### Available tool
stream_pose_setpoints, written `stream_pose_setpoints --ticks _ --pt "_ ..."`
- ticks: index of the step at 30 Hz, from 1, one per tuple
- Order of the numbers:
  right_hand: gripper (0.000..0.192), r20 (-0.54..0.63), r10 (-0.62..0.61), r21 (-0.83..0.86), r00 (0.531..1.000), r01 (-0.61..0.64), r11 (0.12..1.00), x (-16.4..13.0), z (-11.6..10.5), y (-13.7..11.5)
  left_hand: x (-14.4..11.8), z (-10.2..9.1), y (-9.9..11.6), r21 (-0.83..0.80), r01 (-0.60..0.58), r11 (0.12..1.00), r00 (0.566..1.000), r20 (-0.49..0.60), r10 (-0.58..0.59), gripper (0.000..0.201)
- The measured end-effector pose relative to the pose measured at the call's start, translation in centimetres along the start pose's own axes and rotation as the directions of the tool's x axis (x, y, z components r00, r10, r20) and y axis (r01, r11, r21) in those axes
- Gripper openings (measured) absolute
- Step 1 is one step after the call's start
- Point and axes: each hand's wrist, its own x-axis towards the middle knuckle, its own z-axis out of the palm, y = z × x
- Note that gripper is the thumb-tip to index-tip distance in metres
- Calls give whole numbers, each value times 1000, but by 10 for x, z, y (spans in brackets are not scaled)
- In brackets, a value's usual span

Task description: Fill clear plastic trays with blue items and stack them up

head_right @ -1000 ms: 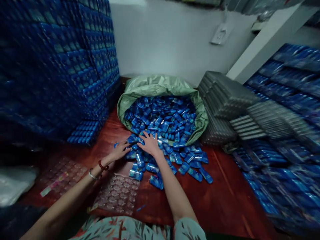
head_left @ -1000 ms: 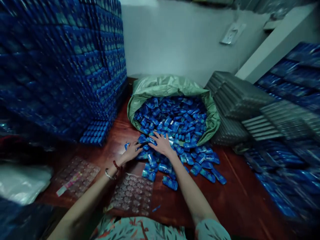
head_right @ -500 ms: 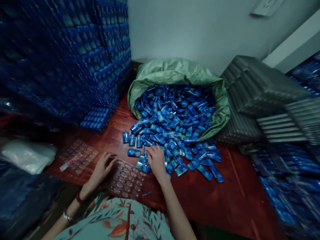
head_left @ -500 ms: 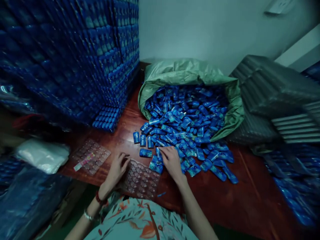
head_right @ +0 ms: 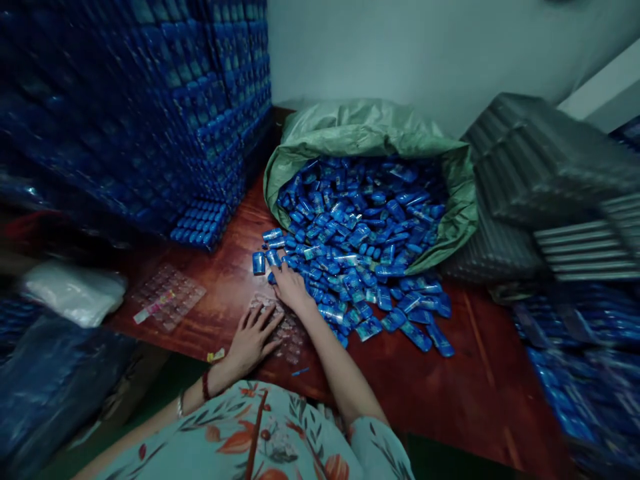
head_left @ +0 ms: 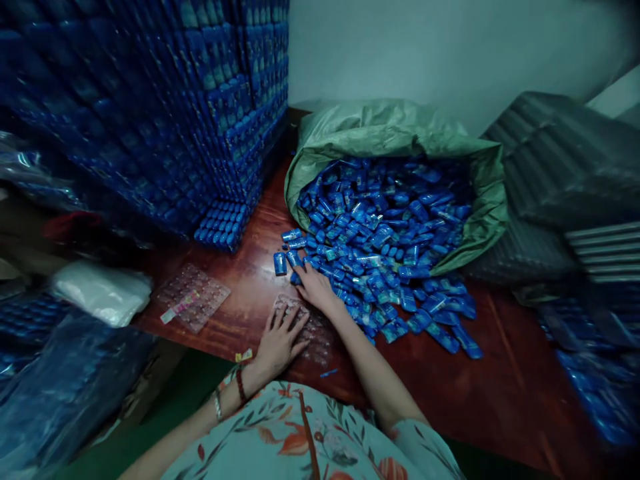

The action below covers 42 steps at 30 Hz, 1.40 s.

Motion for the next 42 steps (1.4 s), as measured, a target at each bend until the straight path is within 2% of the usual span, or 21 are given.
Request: stream_pose_setpoints --ticks 2,4,6,7,9,11,12,13,15,18,20,22,24,27,30,32,34,36,39,41,42 --pt "47 -56 38 75 998 -33 997 2 -7 9 12 2 10 -25 44 999 999 -27 -45 57" --pt "38 -178 92 242 980 -47 969 -1 -13 21 18 0 15 -69 68 995 997 -37 -71 58" --pt "31 -284 217 490 934 -53 870 -11 -14 32 17 -6 16 -126 74 989 996 -40 -80 58" --pt "32 -287 303 625 909 -62 778 -18 -13 37 14 -10 14 -154 74 985 996 -48 -82 56" --pt "40 -183 450 852 874 -88 517 -36 -6 43 7 -20 9 -202 71 977 993 -81 -89 47" --pt "44 -46 500 964 865 -92 248 -55 2 45 2 -29 1 -238 55 970 988 -125 -87 39" --pt "44 -3 502 986 865 -82 146 -64 6 44 1 -34 -3 -253 44 966 986 -145 -83 35" --pt "44 26 500 995 866 -71 70 -72 9 43 1 -37 -7 -270 31 962 984 -161 -76 33" --pt "42 53 508 998 860 -57 -9 -84 13 39 10 -43 -18 -314 1 949 980 -189 -64 29" --pt "39 37 558 999 829 -44 -1 -94 16 29 39 -49 -37 -374 1 927 966 -241 -98 28" --pt "37 19 571 997 821 -58 50 -98 20 22 67 -54 -50 -372 75 925 947 -264 -183 27" --pt "34 5 536 983 844 -102 151 -102 27 15 93 -59 -60 -340 166 926 924 -274 -266 26" --pt "31 -47 497 936 866 -136 325 -103 34 11 111 -66 -62 -311 200 929 921 -264 -286 25" --pt "28 -209 505 823 837 -128 553 -97 42 13 114 -74 -52 -310 125 942 965 -182 -187 19" --pt "31 -332 509 753 794 -102 650 -81 44 20 89 -75 -40 -295 -26 955 1000 -7 25 19" --pt "32 -351 496 727 794 -103 679 -71 42 24 64 -70 -37 -262 -99 960 982 132 137 22" --pt "33 -328 515 743 792 -120 658 -66 38 27 41 -60 -40 -210 -91 974 970 202 134 29" --pt "35 -257 553 825 792 -118 553 -66 32 28 23 -50 -44 -150 -8 989 984 173 34 30" --pt "41 -48 558 969 828 -98 227 -76 24 28 12 -38 -48 -120 96 988 995 50 -91 33" --pt "45 87 498 993 863 -112 21 -86 21 26 11 -34 -49 -138 96 986 995 -4 -98 36" --pt "47 130 461 991 878 -125 -41 -90 22 24 13 -32 -49 -151 84 985 996 -20 -88 38"
